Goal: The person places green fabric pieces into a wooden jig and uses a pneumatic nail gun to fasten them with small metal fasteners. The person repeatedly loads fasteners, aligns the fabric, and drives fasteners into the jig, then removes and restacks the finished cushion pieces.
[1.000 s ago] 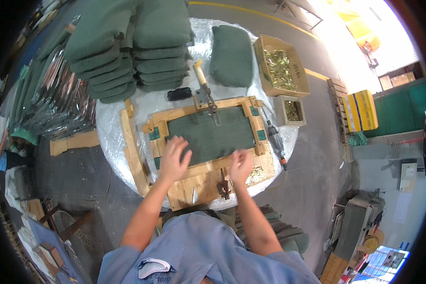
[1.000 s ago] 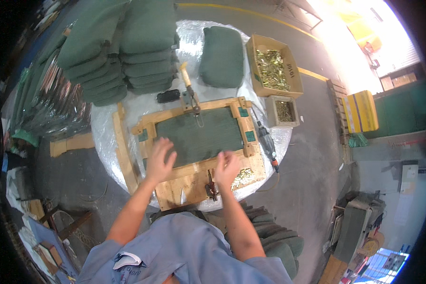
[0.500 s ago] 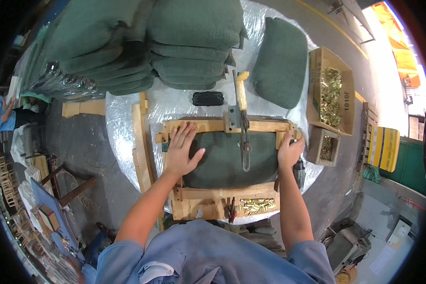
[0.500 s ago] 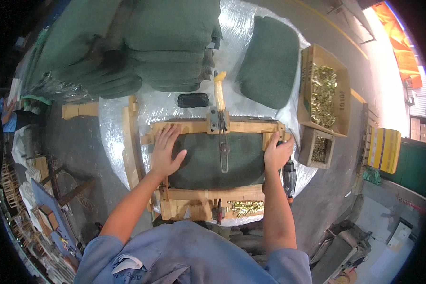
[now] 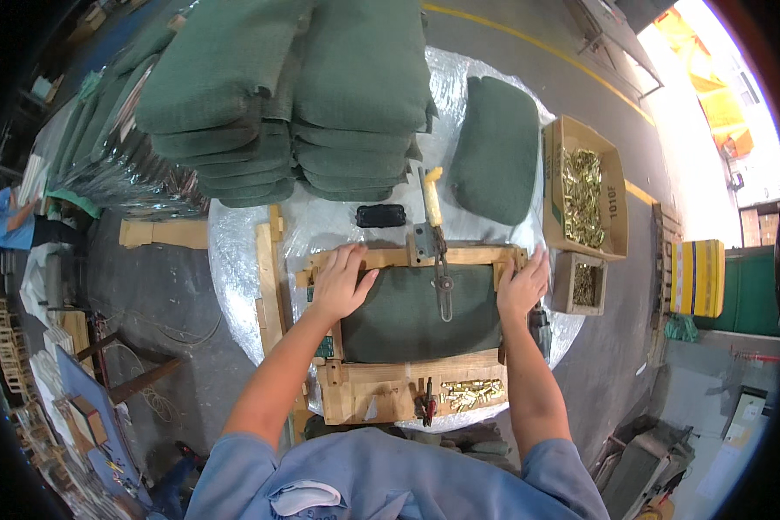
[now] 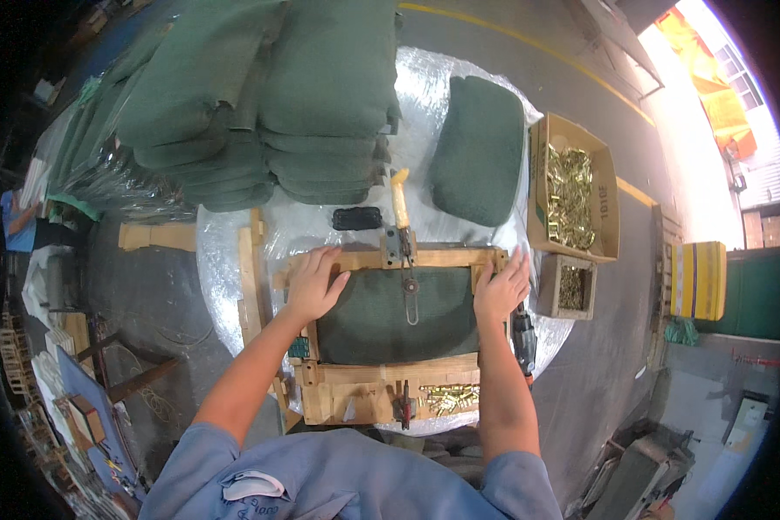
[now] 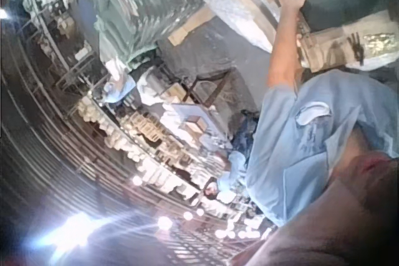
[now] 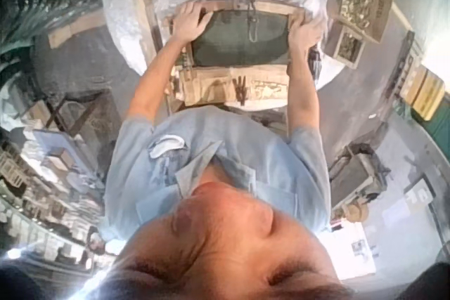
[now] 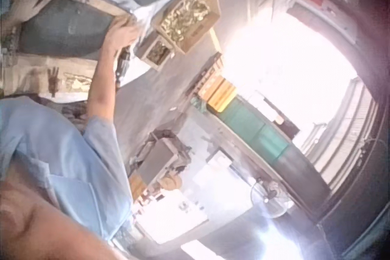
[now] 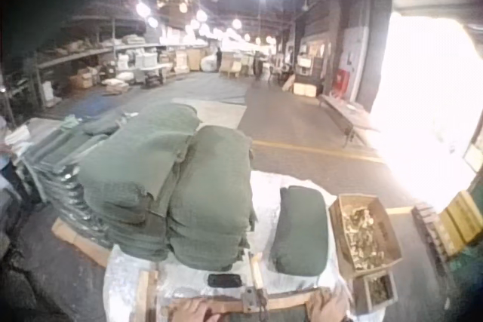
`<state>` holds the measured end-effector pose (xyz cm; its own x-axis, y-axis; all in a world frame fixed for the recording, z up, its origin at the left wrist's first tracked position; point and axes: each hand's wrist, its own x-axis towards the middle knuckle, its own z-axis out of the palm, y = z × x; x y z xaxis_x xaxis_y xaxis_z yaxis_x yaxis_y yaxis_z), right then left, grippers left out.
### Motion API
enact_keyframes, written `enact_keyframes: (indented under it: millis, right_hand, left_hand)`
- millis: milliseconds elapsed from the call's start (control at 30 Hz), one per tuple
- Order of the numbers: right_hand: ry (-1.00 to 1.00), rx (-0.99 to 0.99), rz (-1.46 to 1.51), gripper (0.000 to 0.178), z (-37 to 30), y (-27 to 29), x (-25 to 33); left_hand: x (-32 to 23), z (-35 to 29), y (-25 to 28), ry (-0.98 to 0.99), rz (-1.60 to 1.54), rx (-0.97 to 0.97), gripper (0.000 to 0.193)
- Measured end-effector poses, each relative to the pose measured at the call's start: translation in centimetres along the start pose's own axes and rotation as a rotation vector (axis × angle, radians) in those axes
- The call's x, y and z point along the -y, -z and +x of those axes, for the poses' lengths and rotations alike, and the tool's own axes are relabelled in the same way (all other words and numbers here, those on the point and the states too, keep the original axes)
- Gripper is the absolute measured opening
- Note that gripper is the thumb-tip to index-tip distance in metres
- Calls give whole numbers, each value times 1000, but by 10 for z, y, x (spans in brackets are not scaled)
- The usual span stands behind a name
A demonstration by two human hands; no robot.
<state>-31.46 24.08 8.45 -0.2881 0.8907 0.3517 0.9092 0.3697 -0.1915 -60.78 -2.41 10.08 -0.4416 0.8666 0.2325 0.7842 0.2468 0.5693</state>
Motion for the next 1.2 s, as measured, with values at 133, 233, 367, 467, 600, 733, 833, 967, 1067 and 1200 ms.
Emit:
enact_keyframes:
  millis: [133,233,367,467,600,733,833,967,1067,1200]
  right_hand:
    - [468,152,59,52,26,6,1]
    - [531,286,194,33,23,2,-2]
    - [547,320,147,24,17,-1,3]
    - [535,286,96,25,27,-2,14]
    - [504,343,104,21,17,-3,11]
    - [255,438,301,32,43,-12,30]
    - [-82,630,1053,58,93,-15,82]
    - [-353,964,1317,69,109,55,206]
    - [-254,834,1162,61,116,57,229]
    - [175,694,928,57,96,150,247]
  left_hand:
    - [7,6,-10,39,117,62,41]
    - [6,-2,-13,61,112,116,38]
    - [11,-14,-21,74,156,163,37]
    - [12,-1,-22,82,254,194,35]
    - [11,-6,-20,37,225,77,30]
    - [11,0,-23,20,184,-19,24]
    - [9,6,-29,12,187,-27,23]
    - [12,-3,-22,59,199,-10,23]
    - [9,-6,-26,54,167,-34,24]
    - [21,-16,-22,97,180,-35,25]
